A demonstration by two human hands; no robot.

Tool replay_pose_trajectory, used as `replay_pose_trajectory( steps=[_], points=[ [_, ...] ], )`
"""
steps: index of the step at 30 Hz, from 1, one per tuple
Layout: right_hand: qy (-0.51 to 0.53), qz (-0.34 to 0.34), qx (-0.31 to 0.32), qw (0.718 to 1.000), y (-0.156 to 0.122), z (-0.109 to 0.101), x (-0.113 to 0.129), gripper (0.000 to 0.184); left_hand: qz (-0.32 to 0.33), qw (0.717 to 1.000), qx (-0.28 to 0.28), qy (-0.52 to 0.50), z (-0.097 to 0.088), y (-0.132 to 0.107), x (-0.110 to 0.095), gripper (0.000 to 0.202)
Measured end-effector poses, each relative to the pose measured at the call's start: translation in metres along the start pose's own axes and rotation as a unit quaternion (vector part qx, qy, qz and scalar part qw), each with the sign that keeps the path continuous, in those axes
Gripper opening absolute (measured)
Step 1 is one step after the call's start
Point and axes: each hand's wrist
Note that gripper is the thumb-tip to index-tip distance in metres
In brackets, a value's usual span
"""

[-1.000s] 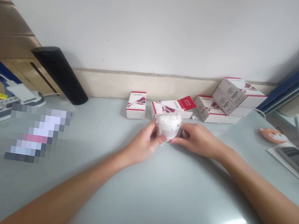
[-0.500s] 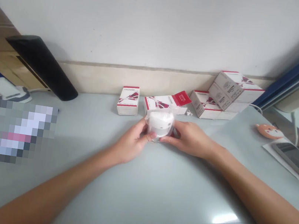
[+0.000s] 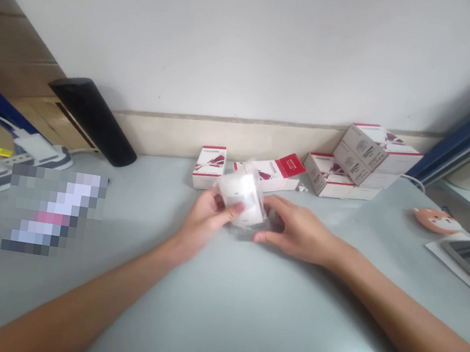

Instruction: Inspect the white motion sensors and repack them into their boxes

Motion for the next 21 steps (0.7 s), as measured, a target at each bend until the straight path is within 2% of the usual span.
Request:
replay_pose_trajectory(
  steps=[3, 5, 8, 13, 15, 17, 21],
  points=[
    [0.110, 0.017, -0.031, 0.993, 0.003, 0.006, 0.005, 0.041, -0.026, 0.993, 0.011, -0.118, -0.002, 0.002, -0.004, 0.047],
    [0.200, 0.019, -0.061, 0.978, 0.005, 0.010, 0.012, 0.034, -0.053, 0.984, 0.027, -0.168, -0.003, 0.003, -0.008, 0.041],
    [0.297, 0.039, -0.116, 0.947, 0.009, 0.014, 0.022, 0.035, -0.080, 0.978, 0.031, -0.192, -0.005, 0.004, -0.013, 0.039],
    [0.345, 0.063, -0.240, 0.905, 0.012, 0.008, 0.030, 0.029, -0.096, 0.975, 0.026, -0.197, -0.009, 0.006, -0.013, 0.042],
    [0.354, 0.054, -0.286, 0.889, 0.011, 0.002, 0.031, 0.023, -0.093, 0.978, 0.027, -0.185, -0.008, 0.004, -0.010, 0.045],
    [0.372, 0.045, -0.305, 0.876, 0.011, -0.002, 0.031, 0.020, -0.083, 0.984, 0.045, -0.151, -0.006, 0.001, -0.008, 0.052],
    [0.446, 0.079, -0.282, 0.846, 0.010, -0.004, 0.033, 0.029, -0.039, 0.995, 0.084, 0.037, -0.002, -0.009, -0.008, 0.063]
  ],
)
Point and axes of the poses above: each hand's wrist, its own y-axis towards the middle knuckle, its own z-axis out of the palm, x = y × z, and after that the axes turned 11 degrees about y, right-handed
